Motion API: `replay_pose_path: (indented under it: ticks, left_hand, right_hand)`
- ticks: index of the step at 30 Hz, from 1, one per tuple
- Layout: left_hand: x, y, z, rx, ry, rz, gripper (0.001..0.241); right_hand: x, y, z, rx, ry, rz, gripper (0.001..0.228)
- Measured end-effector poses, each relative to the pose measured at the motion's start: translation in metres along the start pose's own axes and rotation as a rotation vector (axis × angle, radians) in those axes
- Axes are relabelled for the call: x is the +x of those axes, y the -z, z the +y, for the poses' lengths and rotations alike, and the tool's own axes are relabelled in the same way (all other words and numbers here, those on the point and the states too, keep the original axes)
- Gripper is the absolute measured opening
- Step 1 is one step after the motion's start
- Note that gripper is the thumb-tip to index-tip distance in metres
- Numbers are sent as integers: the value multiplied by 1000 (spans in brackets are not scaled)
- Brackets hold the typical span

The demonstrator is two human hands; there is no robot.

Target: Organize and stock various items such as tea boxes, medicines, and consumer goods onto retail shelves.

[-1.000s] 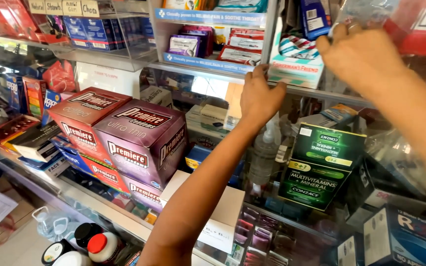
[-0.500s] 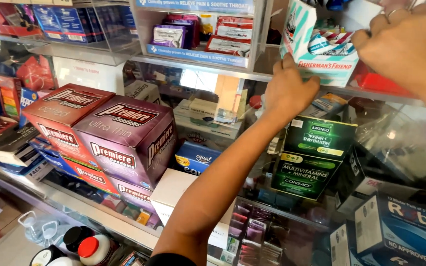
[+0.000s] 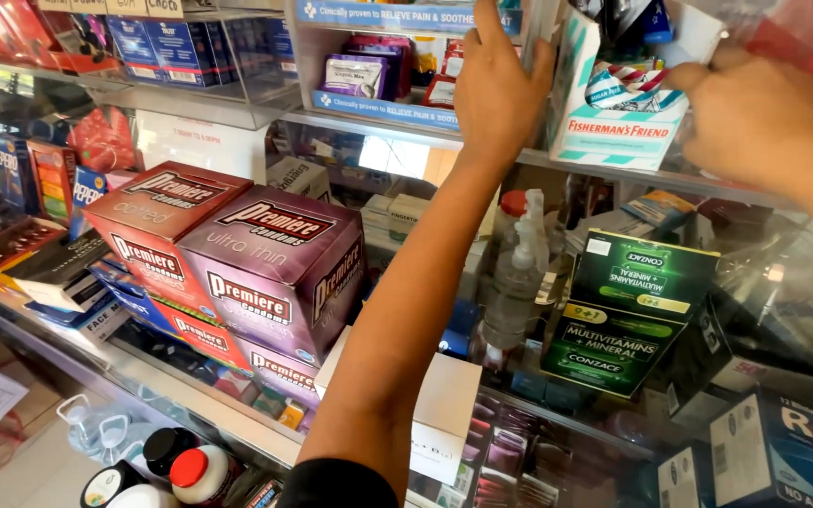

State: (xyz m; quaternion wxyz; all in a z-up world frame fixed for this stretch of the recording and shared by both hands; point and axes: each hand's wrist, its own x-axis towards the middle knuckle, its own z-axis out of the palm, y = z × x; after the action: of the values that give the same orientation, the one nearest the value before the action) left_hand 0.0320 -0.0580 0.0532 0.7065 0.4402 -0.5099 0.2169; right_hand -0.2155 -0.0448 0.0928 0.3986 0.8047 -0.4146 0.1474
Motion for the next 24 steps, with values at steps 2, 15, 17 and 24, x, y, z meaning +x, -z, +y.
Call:
replay_pose_path:
  ticks: [2, 15, 17, 24]
  left_hand:
    - [1, -11, 0, 137, 137, -157, 77]
    - [-11, -50, -21, -107, 86, -318, 112]
    - [-14, -53, -17, -152, 4, -348, 115]
    - [-27, -81, -27, -273, -40, -471, 99]
  right_hand:
    - [7, -16, 7, 253, -23, -131, 82]
    - [-7, 14, -25, 309, -166, -22, 70]
    - [-15, 11, -21, 323, -185, 42, 68]
    - [-25, 24, -13, 254, -271, -36, 66]
